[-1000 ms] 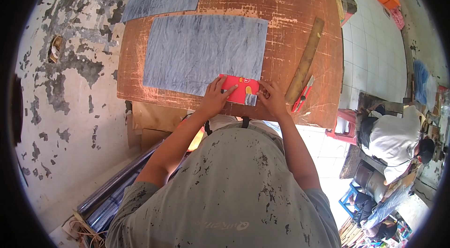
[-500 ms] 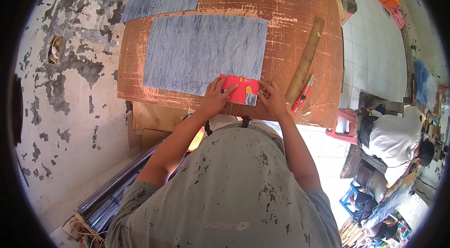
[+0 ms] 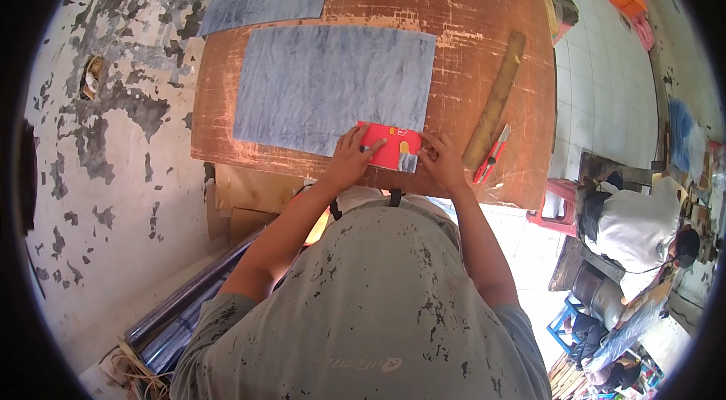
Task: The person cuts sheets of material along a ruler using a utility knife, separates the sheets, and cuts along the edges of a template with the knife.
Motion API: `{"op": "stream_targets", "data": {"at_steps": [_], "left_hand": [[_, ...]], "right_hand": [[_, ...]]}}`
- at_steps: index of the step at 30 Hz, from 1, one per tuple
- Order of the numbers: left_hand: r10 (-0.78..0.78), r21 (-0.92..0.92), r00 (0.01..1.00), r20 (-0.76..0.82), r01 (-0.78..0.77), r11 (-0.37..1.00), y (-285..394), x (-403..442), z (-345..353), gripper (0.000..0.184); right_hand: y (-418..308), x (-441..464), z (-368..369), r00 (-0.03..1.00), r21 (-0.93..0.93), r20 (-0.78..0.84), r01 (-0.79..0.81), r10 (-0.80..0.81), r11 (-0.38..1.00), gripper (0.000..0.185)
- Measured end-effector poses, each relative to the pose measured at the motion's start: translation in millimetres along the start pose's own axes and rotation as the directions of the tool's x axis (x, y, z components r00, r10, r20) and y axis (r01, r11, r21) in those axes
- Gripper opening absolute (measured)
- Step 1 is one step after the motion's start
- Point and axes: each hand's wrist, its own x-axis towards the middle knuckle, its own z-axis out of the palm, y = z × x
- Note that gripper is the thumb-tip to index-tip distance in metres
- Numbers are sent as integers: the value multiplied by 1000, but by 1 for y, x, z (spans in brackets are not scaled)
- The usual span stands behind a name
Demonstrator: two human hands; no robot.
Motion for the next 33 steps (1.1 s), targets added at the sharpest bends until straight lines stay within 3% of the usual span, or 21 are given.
{"op": "stream_targets", "data": {"at_steps": [17, 20, 23, 25, 26, 28, 33], "left_hand": [[14, 39, 999, 33, -15, 999, 0, 3, -6, 62], [37, -3, 999, 29, -37, 999, -1, 7, -13, 63], [38, -13, 996, 84, -37, 999, -3, 10, -18, 64], [67, -11, 995, 74, -66, 998, -5, 10, -20, 65], [79, -15, 994, 72, -79, 997, -6, 12, -20, 65], [103, -18, 988, 118, -101, 995, -8, 13, -23, 67], [180, -47, 980, 89, -176, 983, -18, 16, -28, 69]], "right_hand": [[-6, -9, 4, 997, 48, -71, -23, 27, 999, 45], [-10, -15, 2, 991, 90, -95, -87, 95, 992, 43], [-20, -25, -1, 976, -32, -166, -151, 144, 988, 42], [-35, -32, -6, 952, 7, -167, -259, 256, 966, 40], [-29, -36, -1, 949, 4, -179, -263, 260, 965, 40], [-17, -43, 12, 961, -209, -267, -136, 78, 968, 40], [-51, -36, 48, 948, -126, -287, -179, 137, 976, 50]]}}
